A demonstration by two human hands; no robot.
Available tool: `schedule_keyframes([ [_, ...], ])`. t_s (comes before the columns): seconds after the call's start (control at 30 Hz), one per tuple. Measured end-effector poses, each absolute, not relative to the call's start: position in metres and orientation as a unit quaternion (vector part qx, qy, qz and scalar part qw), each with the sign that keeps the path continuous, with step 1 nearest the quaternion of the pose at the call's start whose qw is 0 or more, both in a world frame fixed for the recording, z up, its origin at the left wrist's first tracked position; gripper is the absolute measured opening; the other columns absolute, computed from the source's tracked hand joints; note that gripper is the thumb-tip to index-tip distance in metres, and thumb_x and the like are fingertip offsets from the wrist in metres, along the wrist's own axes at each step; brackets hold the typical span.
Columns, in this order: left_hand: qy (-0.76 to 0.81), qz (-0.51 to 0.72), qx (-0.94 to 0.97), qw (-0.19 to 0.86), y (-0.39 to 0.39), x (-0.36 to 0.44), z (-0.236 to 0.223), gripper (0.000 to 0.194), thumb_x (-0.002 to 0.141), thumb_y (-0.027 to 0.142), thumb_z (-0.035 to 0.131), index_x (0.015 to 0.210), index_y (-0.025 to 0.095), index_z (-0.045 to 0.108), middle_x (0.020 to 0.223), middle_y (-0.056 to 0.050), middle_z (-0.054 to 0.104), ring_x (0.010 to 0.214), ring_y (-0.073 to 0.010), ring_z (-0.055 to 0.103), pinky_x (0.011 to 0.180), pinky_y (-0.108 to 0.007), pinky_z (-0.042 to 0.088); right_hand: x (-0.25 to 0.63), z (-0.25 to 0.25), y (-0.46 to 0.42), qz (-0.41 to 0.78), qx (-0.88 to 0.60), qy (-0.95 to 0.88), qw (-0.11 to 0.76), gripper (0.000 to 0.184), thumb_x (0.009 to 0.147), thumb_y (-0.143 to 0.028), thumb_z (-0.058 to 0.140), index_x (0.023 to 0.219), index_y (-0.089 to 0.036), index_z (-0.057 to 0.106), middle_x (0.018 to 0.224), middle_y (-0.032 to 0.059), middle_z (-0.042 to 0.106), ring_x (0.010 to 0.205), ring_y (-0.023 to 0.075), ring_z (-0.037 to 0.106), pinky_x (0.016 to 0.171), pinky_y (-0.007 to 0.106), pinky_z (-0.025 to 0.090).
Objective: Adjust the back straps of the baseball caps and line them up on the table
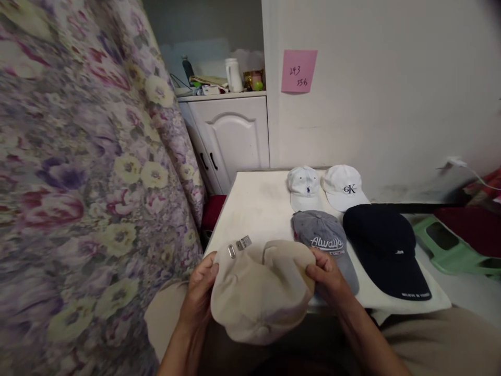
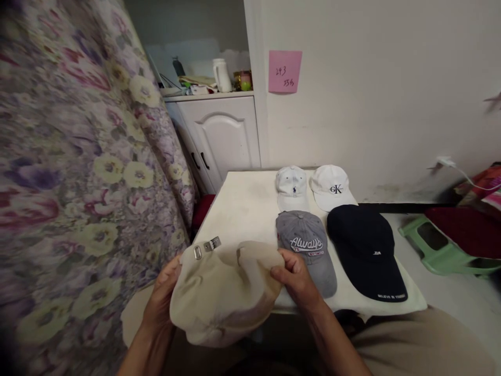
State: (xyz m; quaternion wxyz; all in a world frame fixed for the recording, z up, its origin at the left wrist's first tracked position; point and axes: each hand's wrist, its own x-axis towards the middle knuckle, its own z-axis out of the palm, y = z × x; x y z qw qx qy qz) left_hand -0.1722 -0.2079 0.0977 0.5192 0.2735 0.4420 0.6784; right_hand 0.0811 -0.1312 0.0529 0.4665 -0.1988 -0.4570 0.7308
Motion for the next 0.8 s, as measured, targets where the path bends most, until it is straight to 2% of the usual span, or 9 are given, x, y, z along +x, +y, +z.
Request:
schedule_keyframes([
  [0.13, 0.444, 0.650, 0.297, 0.541, -0.213, -0.167, 0.104, 0.028, 0.069, 0.036, 0.078, 0.082, 0.016, 0.063, 0.062, 0.001, 0.062, 0.051, -0.0111, 0.058, 0.049, -0.018, 0.045, 0.091, 0.057, -0.132, 0.703, -0.215, -0.526, 0.427, 0.028, 0.072, -0.039, 0.079, 0.082, -0.015, 0.068, 0.068, -0.0017, 0.057, 0.059, 0.0092, 0.047, 0.053, 0.018, 0.036],
  [0.23, 0.429, 0.623, 0.331, 0.565, -0.217, -0.166, 0.107, 0.027, 0.072, 0.039, 0.074, 0.078, 0.016, 0.060, 0.061, 0.002, 0.058, 0.049, -0.0100, 0.054, 0.048, -0.018, 0.042, 0.098, 0.062, -0.135, 0.697, -0.216, -0.558, 0.396, 0.027, 0.074, -0.038, 0.077, 0.084, -0.015, 0.066, 0.069, -0.0019, 0.055, 0.059, 0.0091, 0.045, 0.053, 0.018, 0.034],
  [0.33, 0.414, 0.571, 0.401, 0.584, -0.219, -0.173, 0.109, 0.036, 0.072, 0.049, 0.071, 0.080, 0.016, 0.061, 0.063, 0.000, 0.059, 0.050, -0.0112, 0.051, 0.047, -0.020, 0.038, 0.102, 0.065, -0.138, 0.698, -0.227, -0.546, 0.403, 0.027, 0.075, -0.037, 0.076, 0.087, -0.016, 0.064, 0.073, -0.0015, 0.054, 0.062, 0.0096, 0.045, 0.054, 0.018, 0.035],
  [0.43, 0.421, 0.508, 0.491, 0.569, -0.219, -0.182, 0.114, 0.049, 0.063, 0.058, 0.075, 0.086, 0.016, 0.064, 0.068, -0.001, 0.061, 0.055, -0.0126, 0.051, 0.050, -0.021, 0.036, 0.104, 0.064, -0.141, 0.710, -0.223, -0.520, 0.420, 0.028, 0.075, -0.037, 0.076, 0.088, -0.016, 0.062, 0.073, -0.0019, 0.054, 0.062, 0.0090, 0.046, 0.055, 0.018, 0.036],
  [0.5, 0.454, 0.463, 0.552, 0.524, -0.219, -0.184, 0.121, 0.043, 0.063, 0.052, 0.078, 0.083, 0.016, 0.065, 0.069, 0.000, 0.060, 0.059, -0.0122, 0.050, 0.053, -0.021, 0.037, 0.105, 0.064, -0.141, 0.722, -0.213, -0.507, 0.420, 0.028, 0.074, -0.036, 0.077, 0.087, -0.017, 0.061, 0.072, -0.0023, 0.054, 0.061, 0.0084, 0.045, 0.055, 0.018, 0.036],
  [0.6, 0.506, 0.417, 0.604, 0.454, -0.220, -0.182, 0.128, 0.026, 0.074, 0.038, 0.075, 0.072, 0.015, 0.062, 0.067, 0.001, 0.057, 0.062, -0.0117, 0.050, 0.057, -0.020, 0.038, 0.106, 0.065, -0.140, 0.733, -0.198, -0.518, 0.394, 0.030, 0.072, -0.036, 0.079, 0.087, -0.016, 0.063, 0.070, -0.0027, 0.053, 0.059, 0.0076, 0.044, 0.052, 0.017, 0.035],
  [0.73, 0.507, 0.489, 0.537, 0.465, -0.220, -0.177, 0.127, 0.021, 0.080, 0.036, 0.070, 0.076, 0.017, 0.062, 0.071, 0.001, 0.058, 0.062, -0.0114, 0.053, 0.057, -0.020, 0.040, 0.104, 0.070, -0.137, 0.719, -0.190, -0.560, 0.365, 0.027, 0.069, -0.034, 0.081, 0.080, -0.015, 0.067, 0.066, -0.0035, 0.053, 0.056, 0.0064, 0.042, 0.049, 0.016, 0.032],
  [0.8, 0.477, 0.555, 0.477, 0.487, -0.219, -0.176, 0.125, 0.021, 0.079, 0.038, 0.070, 0.079, 0.018, 0.062, 0.070, 0.002, 0.060, 0.059, -0.0113, 0.054, 0.054, -0.020, 0.041, 0.102, 0.072, -0.134, 0.713, -0.190, -0.552, 0.388, 0.023, 0.071, -0.033, 0.080, 0.079, -0.015, 0.068, 0.065, -0.0033, 0.055, 0.055, 0.0068, 0.045, 0.050, 0.016, 0.034],
])
